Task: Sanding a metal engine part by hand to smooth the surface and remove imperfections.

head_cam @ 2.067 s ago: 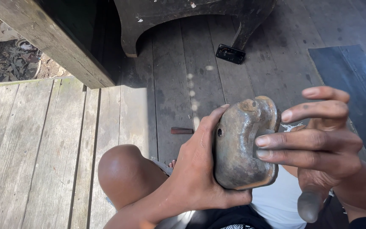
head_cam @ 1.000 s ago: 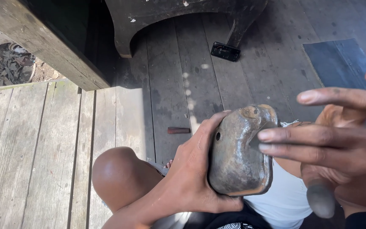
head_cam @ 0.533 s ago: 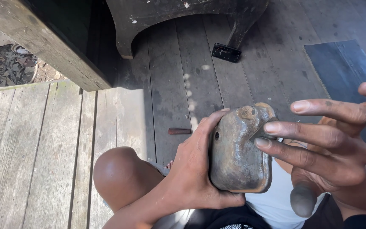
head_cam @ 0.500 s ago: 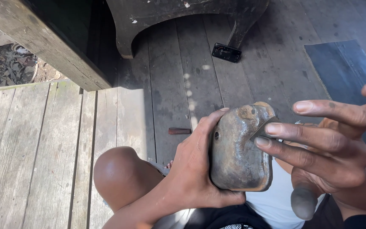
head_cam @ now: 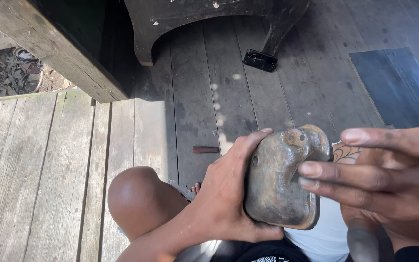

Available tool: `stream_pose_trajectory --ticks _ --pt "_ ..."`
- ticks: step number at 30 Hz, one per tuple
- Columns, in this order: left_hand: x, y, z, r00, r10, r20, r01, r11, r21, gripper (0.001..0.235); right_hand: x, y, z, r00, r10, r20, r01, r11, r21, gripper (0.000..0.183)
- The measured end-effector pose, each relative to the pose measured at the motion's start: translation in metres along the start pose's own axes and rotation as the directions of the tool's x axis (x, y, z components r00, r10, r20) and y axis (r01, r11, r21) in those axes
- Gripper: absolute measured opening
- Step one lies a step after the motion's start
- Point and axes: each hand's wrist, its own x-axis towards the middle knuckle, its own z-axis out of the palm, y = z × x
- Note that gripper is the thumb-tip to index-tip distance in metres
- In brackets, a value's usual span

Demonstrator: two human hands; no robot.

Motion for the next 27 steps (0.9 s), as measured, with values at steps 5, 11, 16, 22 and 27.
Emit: stream_pose_trajectory --ticks 5,11,16,22,27 --pt "0.001 0.001 -0.001 0.999 0.009 -0.047 -0.005 0.996 0.091 0.106 0.008 -0.013 0.002 1.0 -0.025 -0.019 0.025 0.999 0.032 0.037" --pt "-0.002 -0.001 0.002 0.997 -0.017 -0.069 0.036 0.956 0.29 0.112 0.001 0.005 0.016 0.99 -0.067 -0.121 0.063 0.997 -0.036 0.08" --pt "-0.004 -0.001 0.002 0.999 -0.005 -0.052 0.028 0.895 0.446 0.108 0.015 -0.006 0.01 0.987 -0.15 0.059 0.155 0.983 -0.102 0.064" --pt "-0.004 -0.006 0.007 0.999 -0.045 -0.022 0.049 0.756 0.653 0.123 0.009 0.002 0.019 0.984 -0.13 0.124 0.151 0.974 -0.169 0.068" --pt "-0.003 -0.007 0.009 0.999 -0.033 -0.035 0.048 0.712 0.701 0.109 0.005 0.009 0.024 0.966 -0.217 0.142 0.243 0.947 -0.21 0.065"
